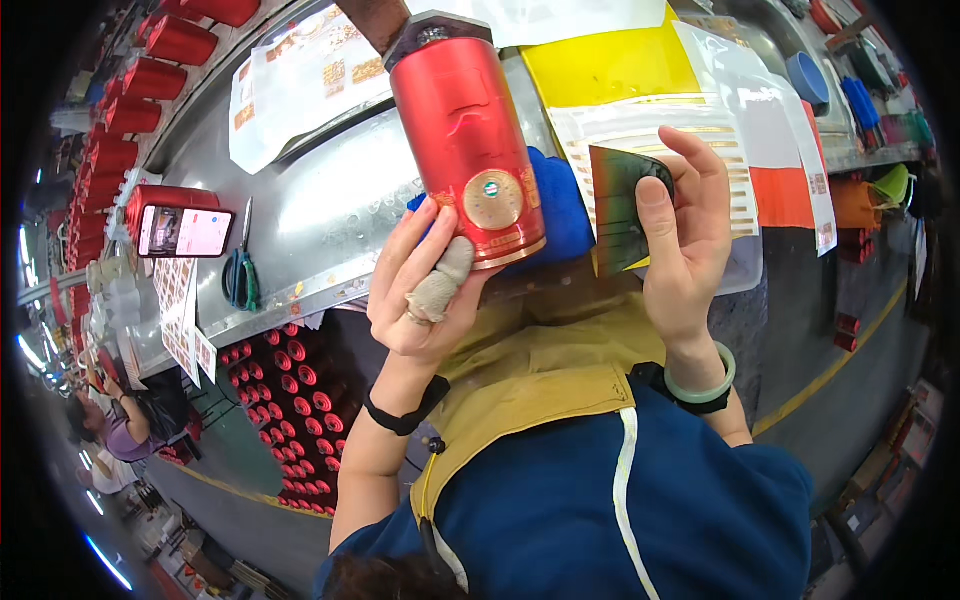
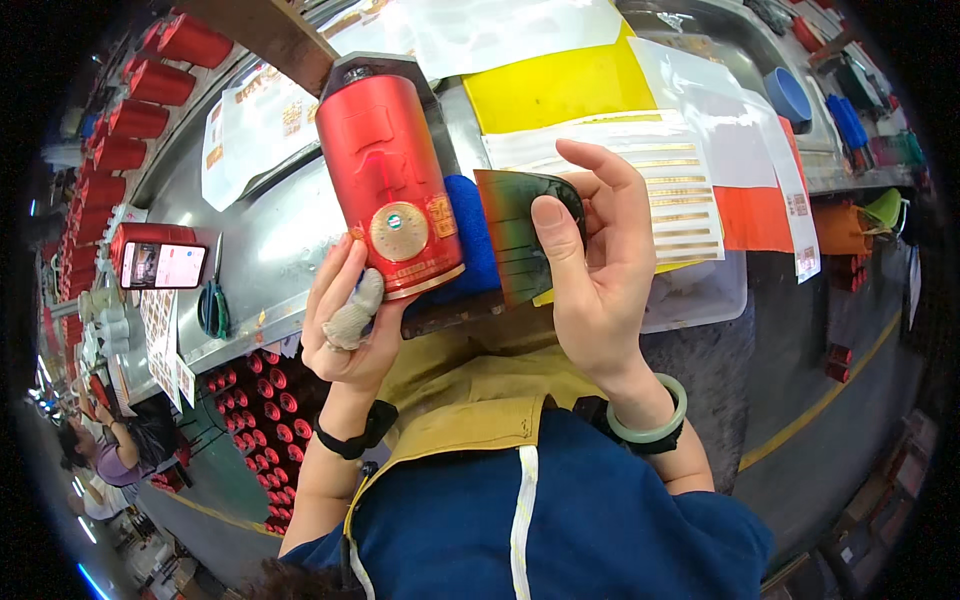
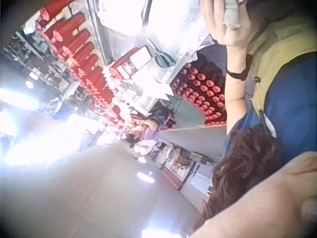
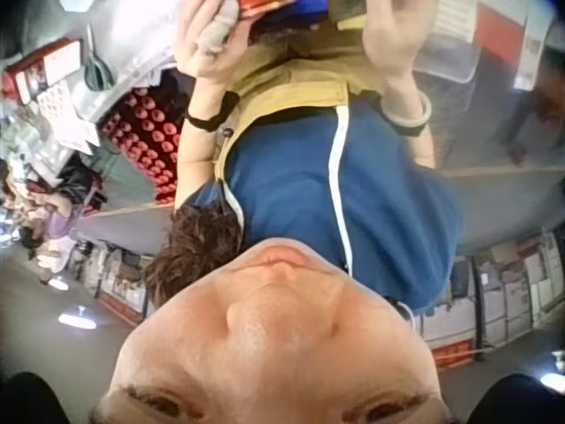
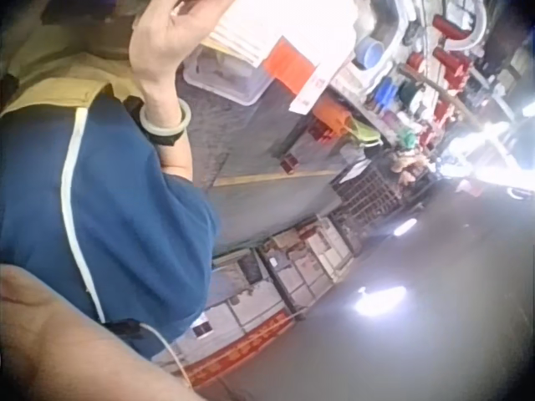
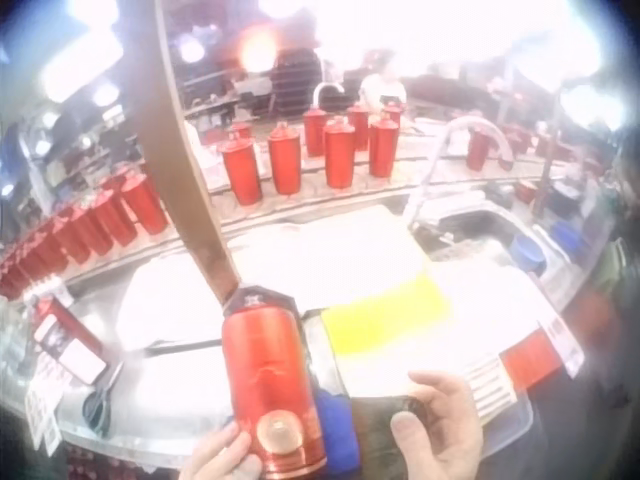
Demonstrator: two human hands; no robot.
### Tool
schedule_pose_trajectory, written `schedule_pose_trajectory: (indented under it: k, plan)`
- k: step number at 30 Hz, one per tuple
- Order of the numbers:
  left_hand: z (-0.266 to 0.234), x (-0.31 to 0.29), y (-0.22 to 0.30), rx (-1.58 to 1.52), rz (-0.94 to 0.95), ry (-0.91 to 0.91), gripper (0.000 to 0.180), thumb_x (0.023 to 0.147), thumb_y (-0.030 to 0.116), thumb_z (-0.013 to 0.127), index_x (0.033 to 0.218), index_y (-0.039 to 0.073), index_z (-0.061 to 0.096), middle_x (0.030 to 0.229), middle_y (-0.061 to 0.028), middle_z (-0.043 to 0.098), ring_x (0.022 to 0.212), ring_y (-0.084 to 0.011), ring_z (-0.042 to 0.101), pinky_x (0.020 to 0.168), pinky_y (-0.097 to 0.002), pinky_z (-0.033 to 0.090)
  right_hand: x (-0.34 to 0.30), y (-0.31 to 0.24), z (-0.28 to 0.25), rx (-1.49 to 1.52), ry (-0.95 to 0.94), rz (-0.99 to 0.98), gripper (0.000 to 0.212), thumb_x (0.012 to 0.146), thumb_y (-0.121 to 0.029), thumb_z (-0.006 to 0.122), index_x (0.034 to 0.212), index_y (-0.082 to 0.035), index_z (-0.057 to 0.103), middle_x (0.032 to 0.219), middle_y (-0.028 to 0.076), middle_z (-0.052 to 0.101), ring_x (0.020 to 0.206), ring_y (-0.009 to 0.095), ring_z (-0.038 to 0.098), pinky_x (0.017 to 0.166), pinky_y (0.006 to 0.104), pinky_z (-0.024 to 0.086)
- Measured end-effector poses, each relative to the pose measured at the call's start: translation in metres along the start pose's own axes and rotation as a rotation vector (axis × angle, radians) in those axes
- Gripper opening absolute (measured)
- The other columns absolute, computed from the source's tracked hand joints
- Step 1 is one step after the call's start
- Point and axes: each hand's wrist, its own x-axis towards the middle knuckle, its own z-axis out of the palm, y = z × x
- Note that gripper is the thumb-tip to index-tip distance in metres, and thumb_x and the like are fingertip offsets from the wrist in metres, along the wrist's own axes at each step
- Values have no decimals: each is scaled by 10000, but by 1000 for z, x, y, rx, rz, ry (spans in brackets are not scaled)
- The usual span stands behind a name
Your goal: Applying gold-colored decals to red tumblers and using a scraping tool to ensure they are flat and adhered.
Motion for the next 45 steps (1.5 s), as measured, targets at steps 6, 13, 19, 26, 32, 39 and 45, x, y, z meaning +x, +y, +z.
schedule_pose_trajectory:
  k: [6,13,19,26,32,39,45]
  plan:
    - [1,-7,9,40,-139,13,400,753,54,896,1131,66,765,1260,-155,707,1156,-354,675,1001,-428,556,-1,3,0,-13,-2,-5,331,1060,-111,613,1361,-2,528,1086,68,655,956,79,586,856,224,466]
    - [-19,4,-4,435,193,-223,420,821,208,811,1179,420,755,1477,-79,458,1382,-355,377,1095,-563,434,0,6,2,52,-24,15,284,1068,-100,598,1324,16,556,1111,56,640,1007,84,576,892,226,458]
    - [-10,37,-2,391,361,-398,533,711,282,906,1199,424,748,1506,-67,438,1426,-399,323,1183,-590,357,-2,2,12,45,-27,3,267,1070,-105,597,1304,22,572,1113,44,633,1019,84,572,909,225,459]
    - [-2,33,-23,230,323,-128,381,732,325,851,1097,276,757,1404,-83,634,1277,-338,552,1063,-479,473,-2,3,2,-37,22,-27,241,1067,-75,581,1293,9,586,1138,29,617,1021,74,547,906,218,439]
    - [-1,26,-13,200,-7,-127,755,621,428,921,1264,87,723,1443,-162,602,1242,-359,586,1003,-467,491,-5,12,-10,-122,75,29,259,1077,-63,543,1320,17,576,1225,53,614,1123,113,563,999,268,446]
    - [-4,19,-14,240,114,-71,592,743,432,866,1211,99,726,1434,-129,612,1222,-316,587,980,-440,506,-3,19,-3,-87,50,44,282,1100,-126,526,1331,31,569,1278,81,599,1164,137,564,1041,289,431]
    - [-5,21,-18,152,87,-49,605,766,415,852,1245,81,694,1460,-162,595,1252,-315,583,996,-443,506,0,19,-2,-72,29,36,283,1101,-124,523,1332,33,568,1282,93,599,1184,149,556,1052,298,424]
